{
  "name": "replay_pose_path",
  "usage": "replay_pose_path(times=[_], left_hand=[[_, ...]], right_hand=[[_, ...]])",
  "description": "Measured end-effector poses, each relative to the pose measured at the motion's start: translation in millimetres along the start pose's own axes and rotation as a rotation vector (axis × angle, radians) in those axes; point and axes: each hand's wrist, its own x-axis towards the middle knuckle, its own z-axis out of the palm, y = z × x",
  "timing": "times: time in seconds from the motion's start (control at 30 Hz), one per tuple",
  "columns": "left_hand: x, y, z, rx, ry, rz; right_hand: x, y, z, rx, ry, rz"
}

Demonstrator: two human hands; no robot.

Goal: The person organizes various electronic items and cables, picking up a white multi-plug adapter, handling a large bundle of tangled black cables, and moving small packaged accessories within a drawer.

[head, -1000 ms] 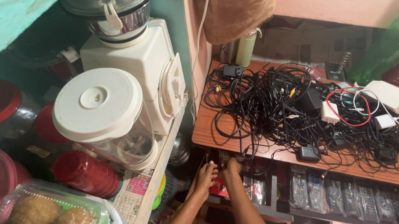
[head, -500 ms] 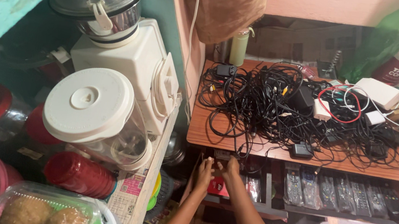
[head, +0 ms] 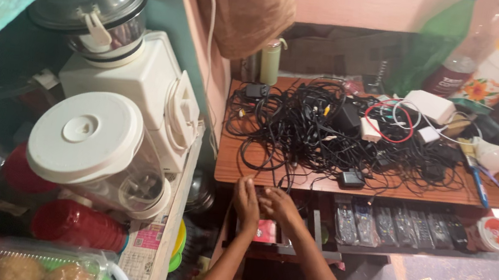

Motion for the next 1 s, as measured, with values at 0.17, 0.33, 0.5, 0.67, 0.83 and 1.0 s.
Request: replay_pose_path(times=[0.17,0.33,0.5,0.67,0.83,1.0], left_hand=[[9,90,27,-0.053,-0.042,0.248],[1,139,59,-0.004,-0.168,0.358],[-2,150,99,0.071,-0.336,0.367],[4,146,155,0.015,-0.401,0.384],[8,157,205,0.000,-0.447,0.397],[11,176,245,0.033,-0.516,0.495]], right_hand=[[-63,-90,24,-0.582,0.321,-0.568],[-82,-148,-23,-0.859,0.564,-0.850],[-75,-184,-95,-0.813,0.704,-0.845],[-68,-217,-146,-0.995,0.773,-0.904],[-56,-246,-175,-0.971,0.737,-0.913],[-56,-287,-190,-0.940,0.744,-0.792]])
